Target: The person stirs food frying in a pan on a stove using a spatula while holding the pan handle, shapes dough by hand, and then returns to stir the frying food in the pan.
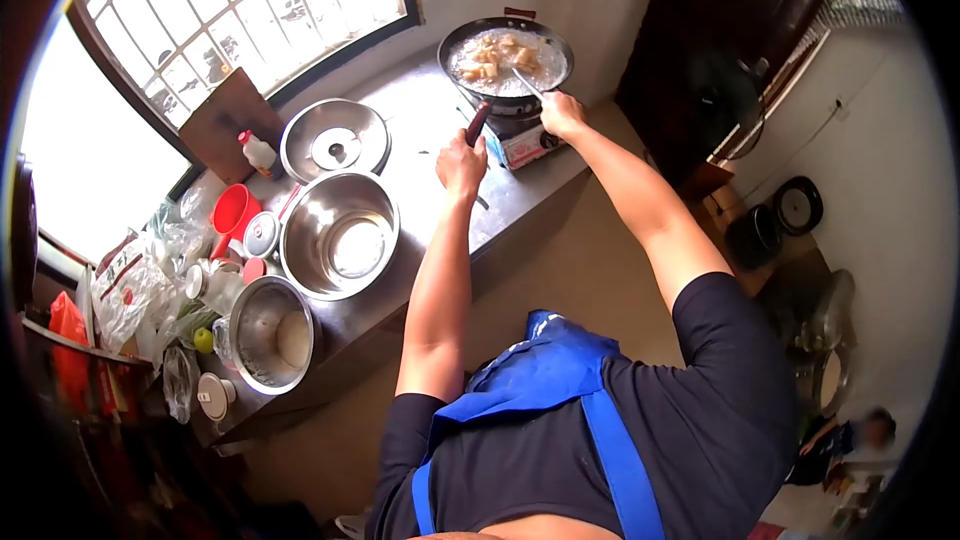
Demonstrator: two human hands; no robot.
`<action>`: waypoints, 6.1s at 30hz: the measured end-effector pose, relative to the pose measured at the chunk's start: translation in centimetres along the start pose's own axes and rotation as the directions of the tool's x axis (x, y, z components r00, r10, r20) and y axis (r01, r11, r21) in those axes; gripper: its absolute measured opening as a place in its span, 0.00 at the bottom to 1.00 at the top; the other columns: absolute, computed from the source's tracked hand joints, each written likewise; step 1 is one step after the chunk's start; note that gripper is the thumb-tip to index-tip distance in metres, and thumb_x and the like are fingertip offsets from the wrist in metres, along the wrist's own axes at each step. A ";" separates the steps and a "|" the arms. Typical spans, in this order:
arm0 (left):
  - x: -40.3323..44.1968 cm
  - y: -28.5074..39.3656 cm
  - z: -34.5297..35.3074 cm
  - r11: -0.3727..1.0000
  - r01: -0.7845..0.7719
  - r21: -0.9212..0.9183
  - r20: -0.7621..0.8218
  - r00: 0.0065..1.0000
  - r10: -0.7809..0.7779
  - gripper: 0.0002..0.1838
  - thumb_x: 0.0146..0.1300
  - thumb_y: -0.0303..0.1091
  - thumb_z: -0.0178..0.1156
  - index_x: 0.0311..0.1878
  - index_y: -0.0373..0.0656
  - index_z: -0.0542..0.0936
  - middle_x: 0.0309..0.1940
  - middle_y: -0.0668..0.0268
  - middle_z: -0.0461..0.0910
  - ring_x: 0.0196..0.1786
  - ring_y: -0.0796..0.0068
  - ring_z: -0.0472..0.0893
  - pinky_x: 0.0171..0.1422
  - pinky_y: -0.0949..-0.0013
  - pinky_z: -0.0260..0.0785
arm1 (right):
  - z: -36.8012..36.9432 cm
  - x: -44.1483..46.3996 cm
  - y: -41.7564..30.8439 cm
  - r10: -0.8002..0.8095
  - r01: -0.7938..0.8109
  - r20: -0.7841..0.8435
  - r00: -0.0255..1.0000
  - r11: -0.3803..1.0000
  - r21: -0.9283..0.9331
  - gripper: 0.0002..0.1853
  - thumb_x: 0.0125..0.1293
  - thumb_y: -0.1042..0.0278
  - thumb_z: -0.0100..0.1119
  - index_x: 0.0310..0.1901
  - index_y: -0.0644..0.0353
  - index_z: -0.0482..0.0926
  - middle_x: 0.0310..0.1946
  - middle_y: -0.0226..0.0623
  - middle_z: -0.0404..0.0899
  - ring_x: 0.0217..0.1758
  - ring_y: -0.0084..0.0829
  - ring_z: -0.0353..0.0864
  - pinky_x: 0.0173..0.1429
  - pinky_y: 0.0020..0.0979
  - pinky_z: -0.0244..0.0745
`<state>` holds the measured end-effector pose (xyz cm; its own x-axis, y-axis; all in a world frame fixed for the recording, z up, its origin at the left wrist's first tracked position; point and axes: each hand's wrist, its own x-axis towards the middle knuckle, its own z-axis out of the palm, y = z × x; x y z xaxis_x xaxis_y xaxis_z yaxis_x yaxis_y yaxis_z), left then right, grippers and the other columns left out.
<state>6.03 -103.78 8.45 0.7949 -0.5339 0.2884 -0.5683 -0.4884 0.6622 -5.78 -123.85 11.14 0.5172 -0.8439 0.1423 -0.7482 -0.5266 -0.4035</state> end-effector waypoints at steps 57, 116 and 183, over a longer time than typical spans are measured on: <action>-1.5 2.4 -1.3 0.999 -0.021 -0.039 0.046 0.999 0.023 0.19 0.68 0.49 0.60 0.46 0.40 0.83 0.36 0.44 0.86 0.42 0.40 0.86 0.49 0.45 0.77 | -4.4 12.7 1.9 0.144 -0.187 0.203 0.969 0.959 0.215 0.14 0.72 0.60 0.51 0.44 0.51 0.87 0.19 0.37 0.74 0.17 0.31 0.73 0.20 0.38 0.65; -0.6 1.3 -1.4 0.984 -0.022 -0.174 0.068 0.997 0.034 0.18 0.60 0.46 0.65 0.43 0.42 0.86 0.34 0.48 0.86 0.41 0.45 0.86 0.49 0.48 0.78 | -5.1 -0.7 -4.0 -0.233 0.296 0.279 0.932 0.932 -0.209 0.13 0.64 0.74 0.52 0.45 0.66 0.84 0.46 0.58 0.85 0.53 0.56 0.85 0.57 0.51 0.80; -1.1 2.1 -0.9 0.998 0.031 -0.052 0.053 0.998 -0.028 0.17 0.68 0.46 0.59 0.48 0.42 0.82 0.32 0.45 0.85 0.38 0.40 0.86 0.46 0.45 0.77 | -6.9 11.2 10.0 -0.099 0.128 0.153 0.983 0.973 -0.193 0.15 0.73 0.62 0.52 0.50 0.57 0.86 0.43 0.55 0.86 0.51 0.55 0.85 0.55 0.51 0.79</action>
<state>4.13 -103.55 10.17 0.7983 -0.5557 0.2322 -0.5312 -0.4681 0.7062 -10.33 -139.30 14.94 0.6464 -0.7619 0.0419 -0.7417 -0.6403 -0.1998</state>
